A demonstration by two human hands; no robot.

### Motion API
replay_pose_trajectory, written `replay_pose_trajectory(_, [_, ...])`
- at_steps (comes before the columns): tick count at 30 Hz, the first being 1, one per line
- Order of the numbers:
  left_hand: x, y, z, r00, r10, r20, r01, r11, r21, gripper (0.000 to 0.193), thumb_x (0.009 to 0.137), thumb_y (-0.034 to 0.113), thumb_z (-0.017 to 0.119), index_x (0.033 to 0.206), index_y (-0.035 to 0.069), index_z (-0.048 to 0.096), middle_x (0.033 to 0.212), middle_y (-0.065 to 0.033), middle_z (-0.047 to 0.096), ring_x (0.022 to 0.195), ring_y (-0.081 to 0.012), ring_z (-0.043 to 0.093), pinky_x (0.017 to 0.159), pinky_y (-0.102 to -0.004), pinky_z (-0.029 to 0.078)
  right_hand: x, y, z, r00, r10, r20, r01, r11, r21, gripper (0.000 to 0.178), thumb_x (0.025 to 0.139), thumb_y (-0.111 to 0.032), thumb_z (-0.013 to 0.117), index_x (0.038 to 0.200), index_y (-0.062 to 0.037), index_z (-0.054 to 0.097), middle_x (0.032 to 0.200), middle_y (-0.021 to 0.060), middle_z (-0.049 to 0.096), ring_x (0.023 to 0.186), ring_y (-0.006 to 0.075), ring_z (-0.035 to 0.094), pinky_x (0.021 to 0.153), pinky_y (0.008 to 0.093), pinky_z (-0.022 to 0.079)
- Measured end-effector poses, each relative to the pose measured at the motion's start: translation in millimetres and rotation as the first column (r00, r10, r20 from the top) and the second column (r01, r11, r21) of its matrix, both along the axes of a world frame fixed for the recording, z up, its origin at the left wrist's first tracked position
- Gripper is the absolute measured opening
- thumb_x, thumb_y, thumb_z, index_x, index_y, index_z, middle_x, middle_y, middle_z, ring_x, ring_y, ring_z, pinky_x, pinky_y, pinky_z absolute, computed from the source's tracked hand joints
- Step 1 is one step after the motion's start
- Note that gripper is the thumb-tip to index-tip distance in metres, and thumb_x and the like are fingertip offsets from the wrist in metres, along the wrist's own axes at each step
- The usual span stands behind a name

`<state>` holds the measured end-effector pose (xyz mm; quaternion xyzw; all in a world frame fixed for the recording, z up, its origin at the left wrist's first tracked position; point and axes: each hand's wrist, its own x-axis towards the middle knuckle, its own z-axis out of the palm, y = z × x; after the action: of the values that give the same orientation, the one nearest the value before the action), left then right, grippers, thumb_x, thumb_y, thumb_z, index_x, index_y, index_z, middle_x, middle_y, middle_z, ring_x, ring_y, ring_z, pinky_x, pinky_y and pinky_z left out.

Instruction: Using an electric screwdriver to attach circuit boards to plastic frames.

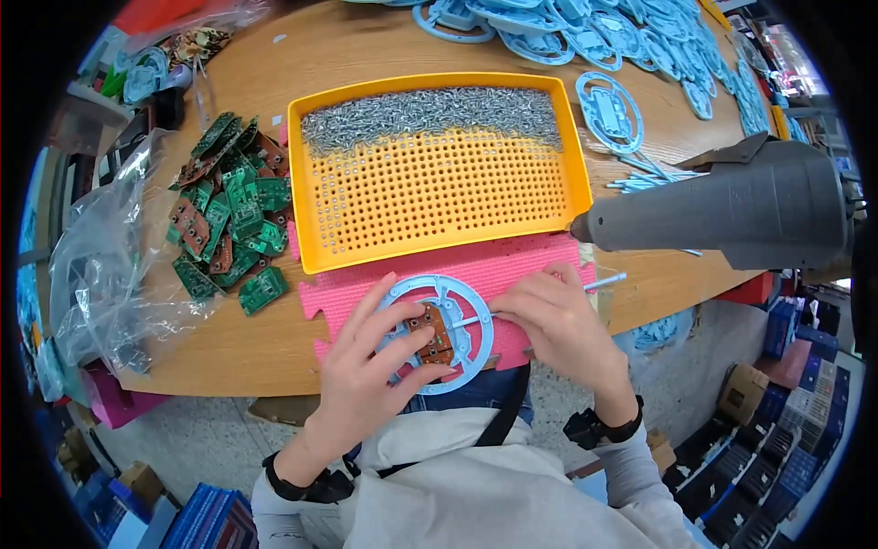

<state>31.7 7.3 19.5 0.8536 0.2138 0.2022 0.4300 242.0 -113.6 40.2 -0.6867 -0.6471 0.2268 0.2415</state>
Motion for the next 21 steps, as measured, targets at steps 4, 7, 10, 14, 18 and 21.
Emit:
replay_pose_trajectory(4, [3,2,1,1.000,0.008,0.017,-0.010,0.997,0.080,0.042,0.059,0.019,0.086,0.095,0.007,0.067,0.112,-0.0066,0.061,0.120,-0.0380,0.050,0.094,-0.0446,0.047,8,7,5,0.999,0.029,0.032,-0.029,1.000,-0.004,0.027,0.073,0.002,0.059,0.097,-0.0080,0.064,0.084,0.0043,0.058,0.085,0.0218,0.057,0.082,0.0355,0.036])
replay_pose_trajectory(7, [5,3,1,1.000,0.007,0.027,-0.009,0.996,0.086,0.042,0.059,0.019,0.085,0.095,0.007,0.067,0.114,-0.0066,0.061,0.119,-0.0378,0.050,0.093,-0.0444,0.047,11,9,5,1.000,0.013,0.021,-0.013,1.000,0.017,0.026,0.071,0.002,0.059,0.094,-0.0080,0.064,0.085,0.0047,0.058,0.085,0.0224,0.057,0.083,0.0364,0.036])
replay_pose_trajectory(10, [7,3,0,1.000,-0.003,0.019,0.001,0.994,0.107,0.043,0.060,0.020,0.085,0.096,0.007,0.067,0.114,-0.0066,0.060,0.118,-0.0376,0.050,0.093,-0.0445,0.047,11,7,1,1.000,-0.011,0.001,0.011,1.000,-0.023,0.016,0.077,0.000,0.063,0.090,-0.0078,0.066,0.081,0.0040,0.061,0.081,0.0203,0.057,0.085,0.0349,0.035])
replay_pose_trajectory(14, [7,3,0,1.000,-0.011,0.007,0.010,0.990,0.141,0.043,0.061,0.021,0.084,0.098,0.008,0.067,0.113,-0.0063,0.060,0.117,-0.0375,0.051,0.092,-0.0445,0.047,7,11,-4,0.993,-0.054,-0.109,0.053,0.999,-0.010,0.011,0.079,-0.005,0.065,0.089,-0.0088,0.066,0.079,0.0032,0.062,0.080,0.0193,0.058,0.088,0.0348,0.035])
replay_pose_trajectory(18, [10,4,3,1.000,0.000,-0.005,0.001,0.985,0.173,0.043,0.062,0.022,0.084,0.099,0.008,0.067,0.112,-0.0059,0.060,0.115,-0.0373,0.051,0.092,-0.0443,0.047,10,15,-2,0.992,-0.071,-0.107,0.071,0.997,-0.007,0.009,0.080,-0.007,0.066,0.089,-0.0095,0.066,0.080,0.0021,0.063,0.080,0.0189,0.058,0.089,0.0349,0.035])
replay_pose_trajectory(21, [11,5,3,1.000,-0.006,-0.017,0.010,0.982,0.187,0.044,0.062,0.023,0.084,0.100,0.009,0.067,0.112,-0.0055,0.060,0.113,-0.0367,0.052,0.090,-0.0440,0.047,12,16,-2,0.992,-0.074,-0.106,0.073,0.997,-0.012,0.010,0.080,-0.008,0.066,0.089,-0.0096,0.066,0.081,0.0017,0.064,0.081,0.0187,0.058,0.090,0.0344,0.034])
